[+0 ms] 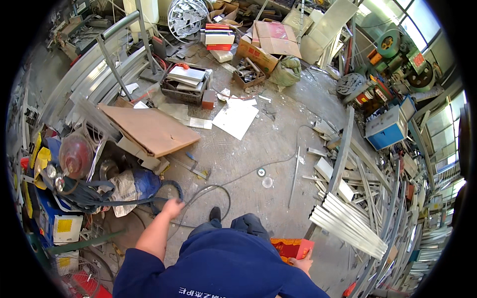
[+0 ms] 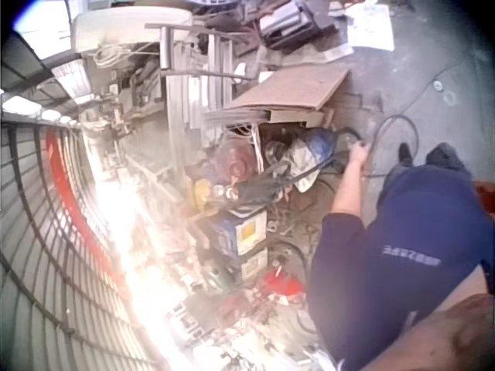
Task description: The person sits on the floor and packs small items into a cardboard box, then places the box into a larger red box. They write on the red box with a marker and move it to a pile. Finally, they pick up and move a long metal beam.
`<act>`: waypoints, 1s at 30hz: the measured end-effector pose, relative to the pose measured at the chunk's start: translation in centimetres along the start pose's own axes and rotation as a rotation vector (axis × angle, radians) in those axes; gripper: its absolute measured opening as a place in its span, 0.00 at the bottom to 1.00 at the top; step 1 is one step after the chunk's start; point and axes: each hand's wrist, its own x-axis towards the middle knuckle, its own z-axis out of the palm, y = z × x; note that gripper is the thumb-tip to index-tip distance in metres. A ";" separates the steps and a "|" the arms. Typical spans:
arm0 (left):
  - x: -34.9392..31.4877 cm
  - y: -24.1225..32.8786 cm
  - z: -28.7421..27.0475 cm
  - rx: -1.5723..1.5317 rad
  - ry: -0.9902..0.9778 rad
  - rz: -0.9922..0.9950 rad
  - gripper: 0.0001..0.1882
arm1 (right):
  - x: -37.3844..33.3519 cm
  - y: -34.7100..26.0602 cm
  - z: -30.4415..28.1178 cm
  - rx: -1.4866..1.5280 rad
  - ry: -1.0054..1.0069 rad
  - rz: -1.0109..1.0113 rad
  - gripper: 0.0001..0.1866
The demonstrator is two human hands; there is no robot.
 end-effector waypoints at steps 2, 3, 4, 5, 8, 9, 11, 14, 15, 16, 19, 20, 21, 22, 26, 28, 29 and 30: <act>5.4 5.5 -2.6 -0.095 0.056 0.079 0.25 | 3.7 -4.4 0.0 -0.088 -0.041 0.020 0.70; 7.8 8.9 -4.0 -0.108 0.063 0.113 0.25 | 6.2 -5.6 0.7 -0.122 -0.065 0.063 0.69; 9.9 12.0 -5.1 -0.120 0.071 0.143 0.24 | 8.8 -7.0 1.5 -0.158 -0.092 0.104 0.67; 11.8 14.2 -6.1 -0.129 0.078 0.169 0.24 | 11.0 -8.9 2.2 -0.209 -0.104 0.137 0.66; 17.6 16.4 -7.4 -0.074 0.181 0.099 0.26 | 18.2 -14.8 3.2 -0.332 -0.104 0.208 0.62; 19.7 16.3 -7.4 -0.058 0.211 0.052 0.26 | 21.4 -17.4 3.1 -0.343 -0.078 0.209 0.61; 22.2 13.0 -6.3 -0.139 0.201 -0.181 0.25 | 27.1 -22.1 4.3 -0.370 -0.051 0.219 0.60; 23.0 8.7 -4.0 -0.055 -0.078 -0.493 0.21 | 32.0 -29.5 3.2 -0.375 -0.063 0.181 0.63; 21.7 8.3 -4.0 0.039 -0.154 -0.486 0.17 | 33.0 -33.2 1.3 -0.355 -0.071 0.122 0.65; 21.6 9.5 -3.5 -0.153 -0.216 -0.631 0.21 | 33.5 -37.8 -1.8 -0.325 -0.067 0.061 0.67; 23.4 9.9 -2.6 -0.295 -0.209 -0.794 0.22 | 34.5 -50.7 -9.5 -0.230 -0.059 -0.118 0.71; 24.6 11.6 -3.0 -0.294 -0.201 -0.800 0.22 | 35.6 -54.7 -11.1 -0.196 -0.047 -0.179 0.73; 26.3 13.5 -3.7 -0.293 -0.193 -0.808 0.21 | 36.8 -58.8 -12.2 -0.172 -0.012 -0.193 0.73; 28.3 13.7 -4.3 -0.345 -0.209 -0.832 0.20 | 37.9 -62.6 -13.0 -0.150 0.010 -0.204 0.73; 41.7 14.0 -8.3 -0.375 -0.083 -0.716 0.16 | 41.2 -76.4 -15.6 -0.036 0.093 -0.263 0.72; 49.3 15.6 -10.9 -0.154 0.017 -0.435 0.16 | 42.3 -83.7 -17.3 -0.017 0.114 -0.230 0.72; 52.4 15.5 -12.8 0.040 0.051 -0.235 0.16 | 43.0 -87.3 -18.0 -0.017 0.111 -0.222 0.71; 56.1 18.3 -14.8 -0.299 0.110 -0.350 0.17 | 44.0 -90.9 -19.1 0.003 0.102 -0.212 0.70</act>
